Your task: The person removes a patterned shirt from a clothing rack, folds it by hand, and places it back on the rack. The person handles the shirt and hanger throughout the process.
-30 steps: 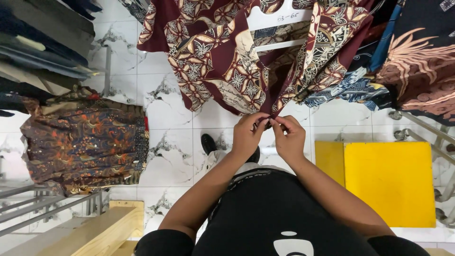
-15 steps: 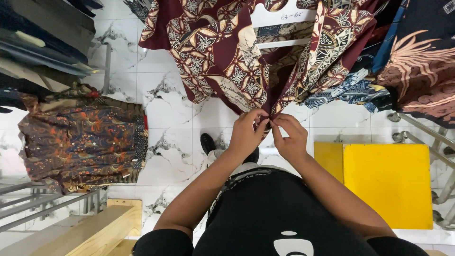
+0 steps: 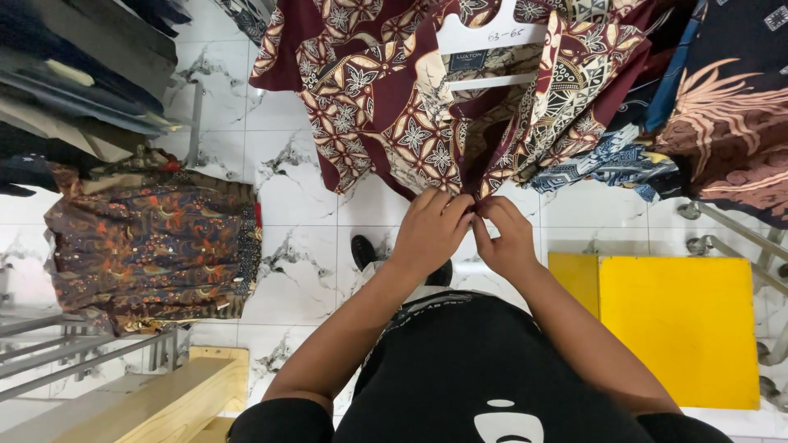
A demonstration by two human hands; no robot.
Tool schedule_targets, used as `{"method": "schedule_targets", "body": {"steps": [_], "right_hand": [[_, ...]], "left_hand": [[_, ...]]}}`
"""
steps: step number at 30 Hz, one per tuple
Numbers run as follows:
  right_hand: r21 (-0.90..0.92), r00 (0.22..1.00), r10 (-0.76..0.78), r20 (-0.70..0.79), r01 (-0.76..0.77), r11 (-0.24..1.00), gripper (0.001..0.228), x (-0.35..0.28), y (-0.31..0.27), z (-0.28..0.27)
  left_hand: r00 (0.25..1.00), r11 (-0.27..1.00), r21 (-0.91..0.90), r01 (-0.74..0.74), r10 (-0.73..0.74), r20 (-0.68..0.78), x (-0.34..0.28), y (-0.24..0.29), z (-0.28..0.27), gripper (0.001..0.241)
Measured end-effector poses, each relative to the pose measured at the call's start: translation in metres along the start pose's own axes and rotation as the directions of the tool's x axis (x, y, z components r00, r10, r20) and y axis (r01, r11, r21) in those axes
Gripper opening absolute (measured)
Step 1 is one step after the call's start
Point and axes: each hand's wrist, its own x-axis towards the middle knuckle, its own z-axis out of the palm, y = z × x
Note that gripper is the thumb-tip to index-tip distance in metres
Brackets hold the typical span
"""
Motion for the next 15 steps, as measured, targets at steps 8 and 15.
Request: {"method": "schedule_targets", "body": {"steps": [8, 15], "right_hand": [[-0.034, 0.997, -0.076, -0.028, 0.075, 0.997, 0.009, -0.01, 0.005, -0.004], [-0.062, 0.976, 0.131, -0.173, -0.144, 0.988, 0.032, -0.021, 0.017, -0.016]], "left_hand": [[0.944, 0.952, 0.112, -0.286, 0.3, -0.137, 0.045, 0.024, -0.031, 0.039], [0.941, 0.944, 0.018, -0.329, 0.329, -0.079, 0.052, 0.01, -0.018, 0.006]]}}
